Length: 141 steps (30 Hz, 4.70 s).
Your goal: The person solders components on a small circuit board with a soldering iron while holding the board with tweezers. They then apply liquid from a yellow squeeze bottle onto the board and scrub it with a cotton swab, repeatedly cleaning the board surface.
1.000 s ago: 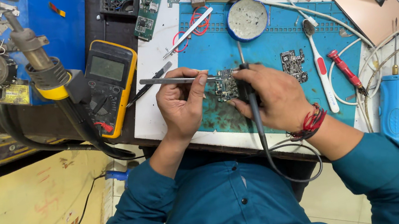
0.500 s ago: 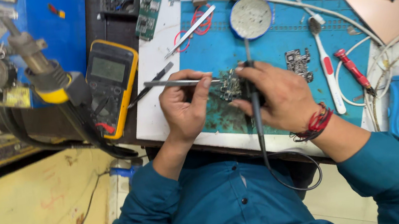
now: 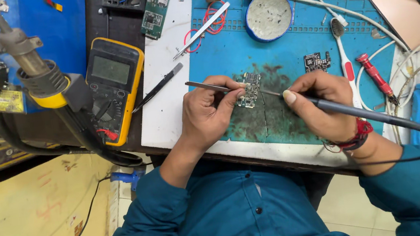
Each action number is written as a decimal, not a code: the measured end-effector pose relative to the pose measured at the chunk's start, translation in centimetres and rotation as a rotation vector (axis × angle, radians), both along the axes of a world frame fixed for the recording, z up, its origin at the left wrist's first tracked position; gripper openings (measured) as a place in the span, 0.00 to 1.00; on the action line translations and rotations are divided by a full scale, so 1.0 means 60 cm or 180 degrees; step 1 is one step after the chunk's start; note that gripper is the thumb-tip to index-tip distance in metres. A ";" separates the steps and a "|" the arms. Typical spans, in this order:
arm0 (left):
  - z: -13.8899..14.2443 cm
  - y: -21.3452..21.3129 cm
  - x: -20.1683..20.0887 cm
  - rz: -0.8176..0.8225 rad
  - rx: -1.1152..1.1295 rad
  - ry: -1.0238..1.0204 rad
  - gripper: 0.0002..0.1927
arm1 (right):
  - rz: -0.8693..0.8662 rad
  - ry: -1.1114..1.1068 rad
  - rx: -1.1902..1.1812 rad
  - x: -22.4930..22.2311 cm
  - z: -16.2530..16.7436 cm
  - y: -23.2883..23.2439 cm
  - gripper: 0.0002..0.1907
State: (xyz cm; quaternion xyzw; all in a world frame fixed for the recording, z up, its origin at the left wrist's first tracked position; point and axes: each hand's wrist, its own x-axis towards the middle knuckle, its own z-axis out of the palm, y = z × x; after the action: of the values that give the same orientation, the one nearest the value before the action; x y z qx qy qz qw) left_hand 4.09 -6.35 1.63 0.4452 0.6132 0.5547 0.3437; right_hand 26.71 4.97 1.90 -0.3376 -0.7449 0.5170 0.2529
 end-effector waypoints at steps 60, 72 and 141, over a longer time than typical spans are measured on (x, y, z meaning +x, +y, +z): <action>0.004 0.003 0.004 0.0001 0.0062 0.0136 0.03 | 0.0345 -0.0050 0.0708 -0.015 0.019 0.001 0.05; 0.004 0.003 0.004 -0.0018 0.0077 0.0188 0.04 | 0.0475 -0.0028 0.0771 -0.025 0.024 0.005 0.06; 0.007 0.003 0.004 -0.0017 0.0067 0.0193 0.03 | 0.0604 0.0073 0.0678 -0.022 0.024 0.007 0.05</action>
State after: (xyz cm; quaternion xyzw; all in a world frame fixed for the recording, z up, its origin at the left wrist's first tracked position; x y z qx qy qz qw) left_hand 4.32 -6.19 2.05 0.4670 0.6163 0.5464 0.3217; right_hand 25.41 5.37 3.34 -0.2309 -0.8212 0.4604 0.2457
